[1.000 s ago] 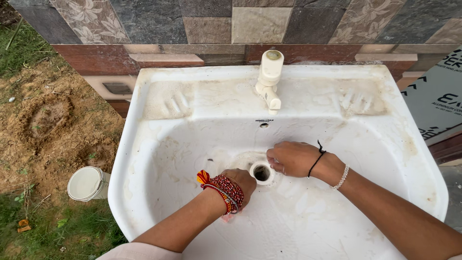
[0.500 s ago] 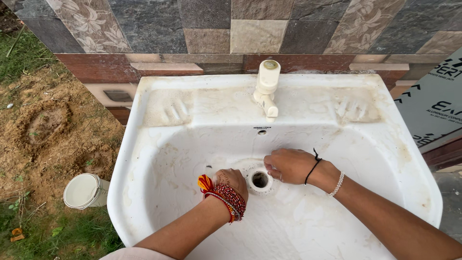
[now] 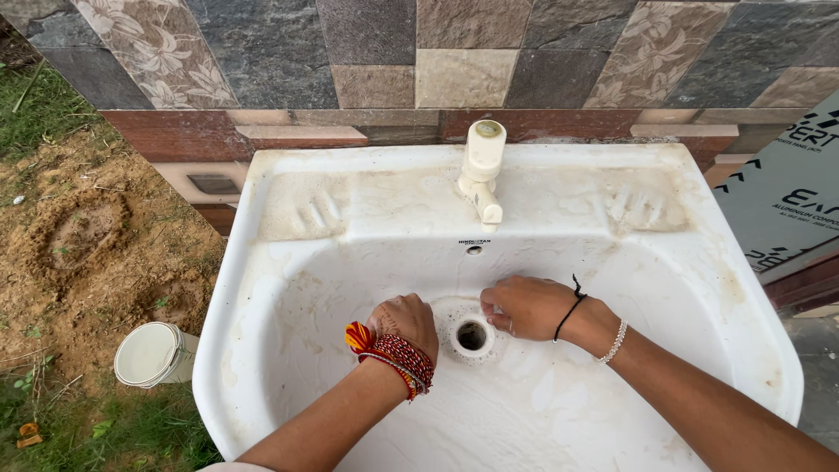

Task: The person washes and scrubs a sink and its pedestal using a pink cloth and soap.

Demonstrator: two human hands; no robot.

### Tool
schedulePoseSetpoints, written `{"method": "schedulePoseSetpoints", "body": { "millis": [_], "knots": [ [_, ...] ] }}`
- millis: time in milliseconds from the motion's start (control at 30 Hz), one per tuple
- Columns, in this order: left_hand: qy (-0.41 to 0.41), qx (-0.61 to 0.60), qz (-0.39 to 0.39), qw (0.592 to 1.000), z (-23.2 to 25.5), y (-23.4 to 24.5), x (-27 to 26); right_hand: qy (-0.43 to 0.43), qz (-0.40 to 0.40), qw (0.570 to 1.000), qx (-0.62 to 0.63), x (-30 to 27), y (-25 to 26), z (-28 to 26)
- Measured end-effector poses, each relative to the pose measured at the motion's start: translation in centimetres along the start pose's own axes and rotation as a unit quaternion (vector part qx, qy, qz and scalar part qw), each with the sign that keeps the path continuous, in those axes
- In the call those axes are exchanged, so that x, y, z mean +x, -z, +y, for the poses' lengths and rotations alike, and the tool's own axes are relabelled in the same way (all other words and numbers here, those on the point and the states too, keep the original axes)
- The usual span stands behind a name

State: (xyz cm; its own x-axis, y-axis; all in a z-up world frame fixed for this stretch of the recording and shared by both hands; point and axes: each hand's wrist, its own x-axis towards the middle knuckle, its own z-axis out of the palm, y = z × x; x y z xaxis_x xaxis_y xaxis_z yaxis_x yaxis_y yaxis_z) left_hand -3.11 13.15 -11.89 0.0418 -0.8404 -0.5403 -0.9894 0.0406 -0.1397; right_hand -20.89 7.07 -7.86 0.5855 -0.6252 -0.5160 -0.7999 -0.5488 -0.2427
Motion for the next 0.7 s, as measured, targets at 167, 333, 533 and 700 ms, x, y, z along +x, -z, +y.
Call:
{"method": "schedulePoseSetpoints", "body": {
  "millis": [167, 333, 533, 700],
  "knots": [
    [-0.094, -0.131, 0.172, 0.972, 1.6, -1.1, 1.8, -0.056, -0.015, 0.998, -0.016, -0.3, 0.9, 0.9],
    [-0.29, -0.153, 0.302, 0.895, 4.9, -2.9, 2.0, -0.07, -0.008, 0.998, -0.002, -0.3, 1.7, 3.0],
    [-0.362, -0.135, 0.123, 0.914, 3.4, -1.4, 0.4, -0.075, -0.039, 0.996, 0.02, -0.8, 1.5, 3.3],
    [-0.108, 0.016, 0.011, 0.994, 2.7, 0.0, -1.3, -0.075, -0.043, 0.996, 0.027, -0.7, 1.6, 3.0]
  ]
}}
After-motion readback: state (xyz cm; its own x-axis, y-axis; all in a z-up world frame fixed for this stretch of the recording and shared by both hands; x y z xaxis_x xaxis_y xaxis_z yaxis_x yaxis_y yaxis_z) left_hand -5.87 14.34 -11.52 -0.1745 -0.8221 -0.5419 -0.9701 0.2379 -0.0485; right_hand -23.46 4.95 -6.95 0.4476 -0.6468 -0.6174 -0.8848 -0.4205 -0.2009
